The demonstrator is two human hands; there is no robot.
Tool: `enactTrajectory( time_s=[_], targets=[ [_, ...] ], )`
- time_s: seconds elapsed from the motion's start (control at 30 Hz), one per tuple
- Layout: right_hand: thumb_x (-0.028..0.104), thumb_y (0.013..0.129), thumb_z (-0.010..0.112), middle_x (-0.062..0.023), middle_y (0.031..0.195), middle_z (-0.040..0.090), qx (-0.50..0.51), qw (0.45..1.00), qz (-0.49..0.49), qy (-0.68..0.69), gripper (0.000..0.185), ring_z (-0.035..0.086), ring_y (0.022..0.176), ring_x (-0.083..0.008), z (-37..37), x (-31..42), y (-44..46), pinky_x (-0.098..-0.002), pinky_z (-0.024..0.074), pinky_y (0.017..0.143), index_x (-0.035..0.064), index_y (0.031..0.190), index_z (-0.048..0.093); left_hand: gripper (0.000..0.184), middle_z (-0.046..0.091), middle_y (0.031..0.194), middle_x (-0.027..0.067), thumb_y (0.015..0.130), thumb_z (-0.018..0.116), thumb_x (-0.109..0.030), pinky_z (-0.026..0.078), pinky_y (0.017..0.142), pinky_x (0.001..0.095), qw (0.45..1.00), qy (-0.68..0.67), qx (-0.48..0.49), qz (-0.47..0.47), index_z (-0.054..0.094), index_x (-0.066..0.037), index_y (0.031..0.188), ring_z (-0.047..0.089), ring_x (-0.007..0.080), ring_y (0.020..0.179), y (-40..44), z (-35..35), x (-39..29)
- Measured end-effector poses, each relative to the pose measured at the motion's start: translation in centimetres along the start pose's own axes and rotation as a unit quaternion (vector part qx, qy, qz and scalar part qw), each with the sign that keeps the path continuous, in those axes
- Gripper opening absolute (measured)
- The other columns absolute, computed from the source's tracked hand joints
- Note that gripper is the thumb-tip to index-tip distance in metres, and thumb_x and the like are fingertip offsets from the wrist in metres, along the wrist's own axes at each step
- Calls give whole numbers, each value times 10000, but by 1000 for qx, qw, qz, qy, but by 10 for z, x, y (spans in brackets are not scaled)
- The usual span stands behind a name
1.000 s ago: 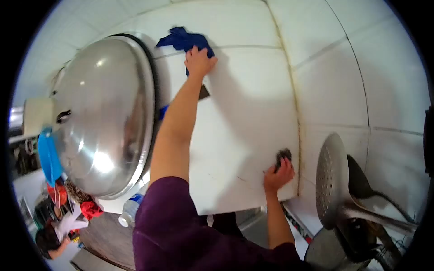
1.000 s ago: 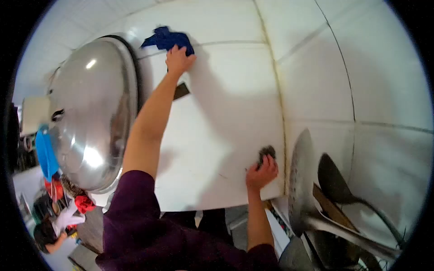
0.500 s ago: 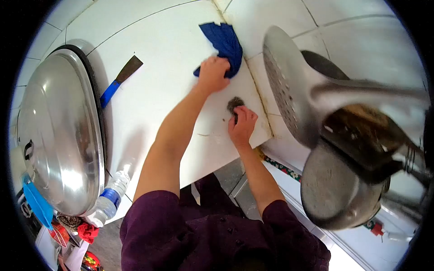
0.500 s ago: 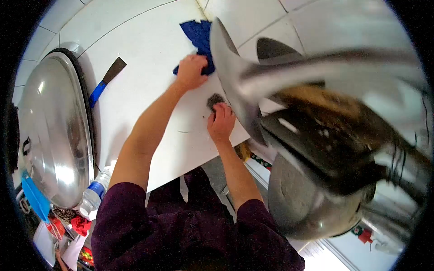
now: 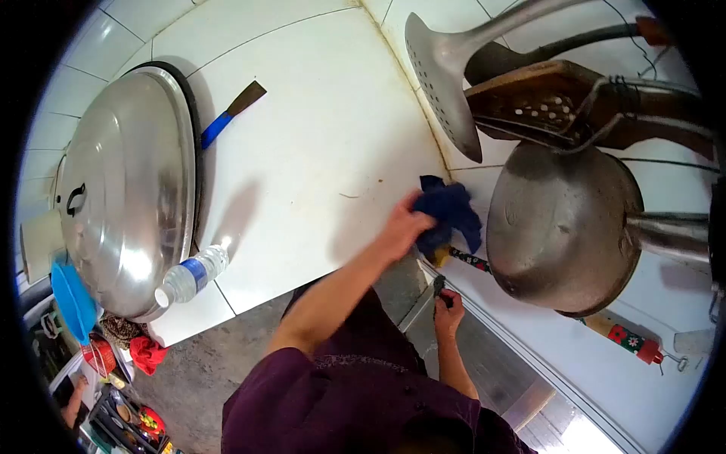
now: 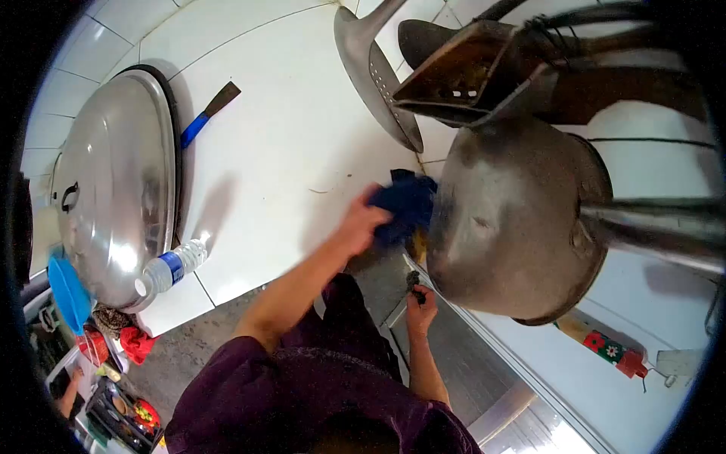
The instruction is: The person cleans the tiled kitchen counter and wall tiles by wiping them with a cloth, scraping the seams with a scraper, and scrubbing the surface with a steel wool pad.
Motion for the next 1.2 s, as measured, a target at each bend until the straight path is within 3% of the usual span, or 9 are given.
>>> enactTrajectory(
  time_s=[0.17, 0.23, 0.3, 0.37, 0.63, 0.67, 0.9, 1.1, 1.2],
  targets=[
    [27, 742, 620, -64, 776, 601, 19, 997, -78, -21, 194, 538, 697, -131, 5, -9, 0, -275, 447, 651, -4, 932, 603, 635, 536, 1134, 157, 684, 568, -41, 443, 902, 337, 952, 181, -148, 196, 367, 6, 1285, 541, 233, 1014, -16, -155, -146],
    [31, 741, 621, -62, 777, 599, 34, 995, -93, -21, 195, 538, 700, -130, 10, -9, -5, -274, 446, 653, -3, 933, 603, 583, 490, 1213, 170, 695, 604, -135, 390, 955, 445, 725, 575, -208, 319, 439, -38, 1246, 454, 301, 1148, 5, -221, -147],
    [43, 744, 621, -62, 795, 599, 71, 996, -43, -28, 196, 543, 723, -129, 11, -6, -9, -272, 446, 674, -7, 933, 602, 541, 471, 1232, 145, 685, 655, -277, 348, 940, 542, 625, 737, -257, 2, 508, -89, 1171, 393, 347, 1189, 22, -225, -128],
    [50, 745, 621, -90, 866, 615, 81, 996, -18, -22, 198, 570, 780, -165, 8, -3, -12, -293, 453, 719, -1, 936, 602, 525, 534, 1090, 95, 637, 709, -449, 396, 811, 523, 579, 752, -309, 56, 539, -119, 1007, 474, 316, 1047, 23, -197, -124],
    [66, 749, 624, -108, 936, 627, 70, 996, 17, -46, 217, 574, 810, -170, -16, -9, -16, -309, 458, 738, -13, 950, 599, 341, 581, 930, 133, 659, 686, -214, 446, 736, 444, 700, 673, 120, 205, 608, -97, 970, 573, 305, 832, -60, 27, 100],
    [62, 750, 620, -101, 933, 623, 59, 998, 9, -25, 216, 571, 818, -171, -24, -17, -16, -311, 457, 739, -13, 952, 601, 395, 596, 984, 132, 685, 683, -181, 472, 727, 410, 839, 513, 93, 153, 595, -82, 1057, 590, 298, 831, -59, 18, 134],
    [0, 740, 587, -63, 911, 585, 45, 962, 117, 243, 248, 547, 831, -180, -30, -23, -11, -311, 438, 784, -17, 986, 579, 490, 612, 1064, 116, 742, 674, -113, 443, 855, 312, 986, 143, -39, -76, 504, -14, 1191, 564, 179, 991, -59, -22, 68],
    [-12, 756, 567, -71, 966, 567, 109, 926, 61, 355, 259, 535, 870, -183, 41, 75, 8, -302, 426, 803, -5, 1015, 573, 439, 649, 970, 139, 841, 557, -451, 470, 803, 409, 795, 579, -3, 183, 625, -76, 1058, 627, 292, 876, 3, -85, -109],
    [-14, 771, 565, -87, 1051, 550, 170, 912, 23, 372, 312, 526, 935, -188, 95, 126, 21, -310, 424, 836, -11, 1083, 557, 453, 627, 1026, 172, 866, 485, -462, 451, 848, 420, 740, 666, -74, 67, 656, -61, 986, 576, 349, 970, 23, -115, -170]
  ],
)
Point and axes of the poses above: each hand's wrist, its own y-axis towards the middle knuckle, its own z-axis out of the palm, x = y × z, the point moved 9 cm from there along y, towards the middle knuckle
